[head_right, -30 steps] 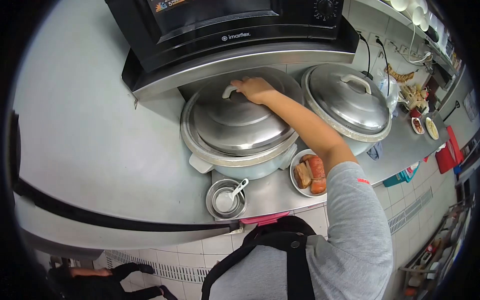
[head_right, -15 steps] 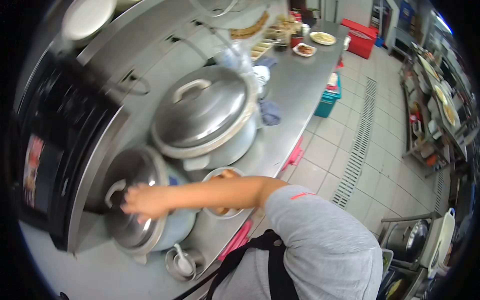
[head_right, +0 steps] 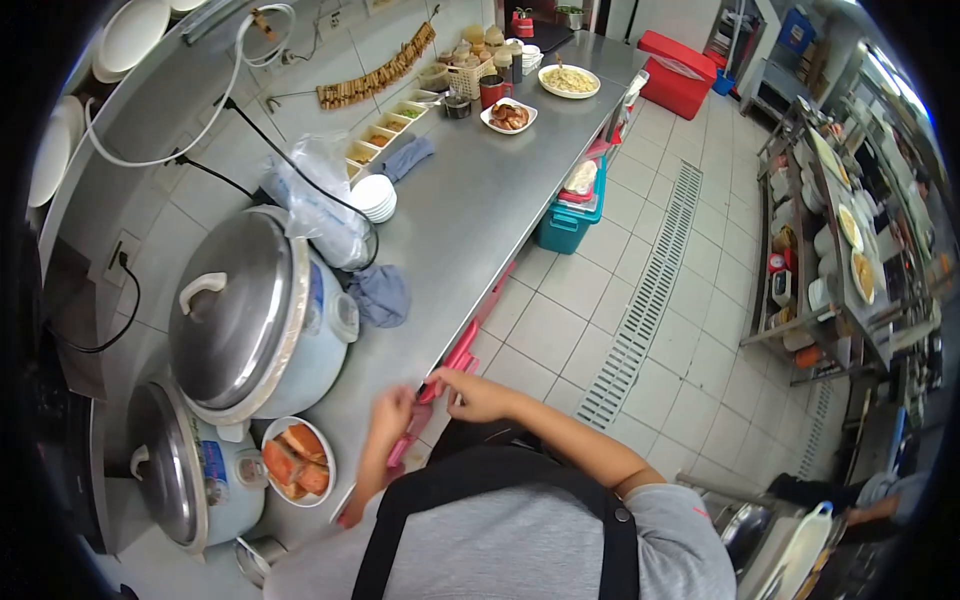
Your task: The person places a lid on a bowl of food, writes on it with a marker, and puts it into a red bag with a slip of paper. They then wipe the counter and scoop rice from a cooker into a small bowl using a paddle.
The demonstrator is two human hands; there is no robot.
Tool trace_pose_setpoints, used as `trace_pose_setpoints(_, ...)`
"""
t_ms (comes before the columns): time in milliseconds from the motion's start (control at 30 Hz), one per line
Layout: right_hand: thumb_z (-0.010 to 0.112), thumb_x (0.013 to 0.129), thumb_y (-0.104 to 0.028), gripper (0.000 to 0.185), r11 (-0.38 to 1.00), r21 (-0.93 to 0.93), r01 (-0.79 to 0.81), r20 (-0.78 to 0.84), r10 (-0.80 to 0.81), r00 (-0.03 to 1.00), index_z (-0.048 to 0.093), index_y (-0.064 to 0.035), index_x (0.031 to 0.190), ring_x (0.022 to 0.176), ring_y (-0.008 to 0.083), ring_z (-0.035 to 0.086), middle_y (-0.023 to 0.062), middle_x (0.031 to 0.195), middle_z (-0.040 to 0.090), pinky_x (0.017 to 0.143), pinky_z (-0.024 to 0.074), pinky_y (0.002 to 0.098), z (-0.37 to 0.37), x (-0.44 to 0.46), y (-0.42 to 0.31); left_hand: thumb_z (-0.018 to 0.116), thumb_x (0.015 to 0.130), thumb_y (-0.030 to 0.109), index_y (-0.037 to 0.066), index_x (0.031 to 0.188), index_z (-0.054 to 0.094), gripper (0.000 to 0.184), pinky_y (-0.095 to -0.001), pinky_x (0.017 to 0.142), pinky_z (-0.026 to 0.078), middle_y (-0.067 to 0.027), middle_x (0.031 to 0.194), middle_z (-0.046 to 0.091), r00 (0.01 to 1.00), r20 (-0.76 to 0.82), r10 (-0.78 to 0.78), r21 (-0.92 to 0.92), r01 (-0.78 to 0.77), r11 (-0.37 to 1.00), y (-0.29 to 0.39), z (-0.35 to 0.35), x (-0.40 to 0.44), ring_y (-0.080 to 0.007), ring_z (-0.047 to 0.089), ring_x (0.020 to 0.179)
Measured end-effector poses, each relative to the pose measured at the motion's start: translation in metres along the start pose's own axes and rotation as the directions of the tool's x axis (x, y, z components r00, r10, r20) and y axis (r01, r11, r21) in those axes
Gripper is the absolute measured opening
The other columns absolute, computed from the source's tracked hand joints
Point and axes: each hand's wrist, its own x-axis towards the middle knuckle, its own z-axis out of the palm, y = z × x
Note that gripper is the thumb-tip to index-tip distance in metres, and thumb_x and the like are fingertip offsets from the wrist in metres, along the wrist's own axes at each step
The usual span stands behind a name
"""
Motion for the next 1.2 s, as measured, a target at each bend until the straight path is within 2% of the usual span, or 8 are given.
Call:
trace_pose_setpoints(167,0.056,0.078,-0.007,0.034,0.985,-0.168,0.034,-0.016,-0.037,0.999,0.049,-0.0001,0.111,0.073,0.0186,0.059,0.0099,0.084,0.056,0.065,0.0479,0.0297,-0.099,0.032,0.039,0.065,0.073,0.017,0.005,0.111,0.053,0.042,-0.0441,0.091,0.038,-0.0219,0.117,0.047,0.851,-0.500,0.163,0.471,0.109,0.876,0.032,0.001,0.151,-0.0388,0.044,0.108)
trace_pose_setpoints(433,0.041,0.092,-0.041,0.043,0.816,0.270,-0.511,-0.035,0.538,0.842,0.050,0.0004,0.101,0.058,0.0163,0.060,0.0113,0.074,0.060,0.049,0.0510,0.0276,-0.217,0.122,0.090,0.064,0.076,0.007,0.003,0.112,0.051,0.039,-0.0300,0.074,0.047,-0.0127,0.094,0.061,0.892,-0.420,0.168,-0.329,-0.322,0.888,0.151,0.064,0.214,-0.0182,0.059,0.086)
trace_pose_setpoints(500,0.040,0.093,-0.039,0.042,0.851,0.273,-0.449,0.010,0.464,0.886,0.049,0.0010,0.101,0.055,0.0165,0.059,0.0116,0.072,0.060,0.047,0.0506,0.0272,-0.251,0.148,0.130,0.057,0.080,0.006,0.004,0.113,0.052,0.034,-0.0265,0.069,0.047,-0.0110,0.094,0.061,0.964,-0.198,0.178,-0.810,-0.263,0.525,0.142,0.050,0.259,-0.0142,0.059,0.083)
trace_pose_setpoints(600,0.038,0.096,-0.029,0.034,0.799,0.474,-0.370,-0.062,0.450,0.891,0.045,0.0040,0.100,0.059,0.0190,0.061,0.0152,0.077,0.060,0.052,0.0530,0.0304,-0.292,0.183,0.135,0.056,0.083,0.017,0.007,0.111,0.056,0.030,-0.0329,0.073,0.048,-0.0113,0.101,0.062,0.934,-0.346,-0.088,-0.359,-0.045,0.932,0.126,-0.033,0.334,-0.0201,0.061,0.089)
trace_pose_setpoints(667,0.042,0.093,-0.016,0.034,0.751,0.585,-0.306,-0.031,0.398,0.917,0.036,0.0094,0.116,0.079,0.0257,0.063,0.0225,0.097,0.057,0.069,0.0537,0.0350,-0.311,0.203,0.135,0.060,0.081,0.028,0.009,0.102,0.061,0.029,-0.0387,0.081,0.044,-0.0070,0.093,0.065,0.521,-0.829,0.203,0.352,0.205,0.913,0.136,-0.060,0.370,-0.0229,0.061,0.089)
trace_pose_setpoints(733,0.044,0.089,-0.007,0.057,0.742,0.599,-0.300,0.044,0.344,0.938,0.014,0.0097,0.134,0.093,0.0266,0.059,0.0163,0.096,0.053,0.082,0.0496,0.0358,-0.331,0.207,0.103,0.063,0.077,0.037,0.013,0.097,0.065,0.031,-0.0413,0.085,0.041,-0.0052,0.092,0.066,0.760,-0.649,-0.032,0.508,0.465,0.725,0.119,-0.072,0.398,-0.0254,0.061,0.092)
trace_pose_setpoints(967,0.046,0.088,-0.009,0.065,0.759,0.497,-0.420,0.263,0.330,0.907,0.008,-0.0018,0.140,0.096,0.0266,0.058,0.0188,0.118,0.049,0.081,0.0480,0.0343,-0.360,0.190,0.100,0.063,0.075,0.039,0.017,0.094,0.067,0.029,-0.0395,0.077,0.046,-0.0070,0.095,0.065,0.698,-0.625,-0.350,0.155,0.549,0.821,0.139,-0.095,0.396,-0.0256,0.061,0.092)
trace_pose_setpoints(1200,0.048,0.090,-0.035,0.062,0.794,0.496,-0.352,0.248,0.259,0.933,0.021,-0.0050,0.137,0.094,0.0269,0.057,0.0161,0.117,0.050,0.080,0.0458,0.0448,-0.363,0.203,0.069,0.061,0.075,0.031,0.011,0.077,0.063,0.020,-0.0401,0.066,0.049,-0.0080,0.079,0.063,0.675,-0.730,0.104,0.388,0.285,0.876,0.206,-0.067,0.351,-0.0255,0.061,0.082)
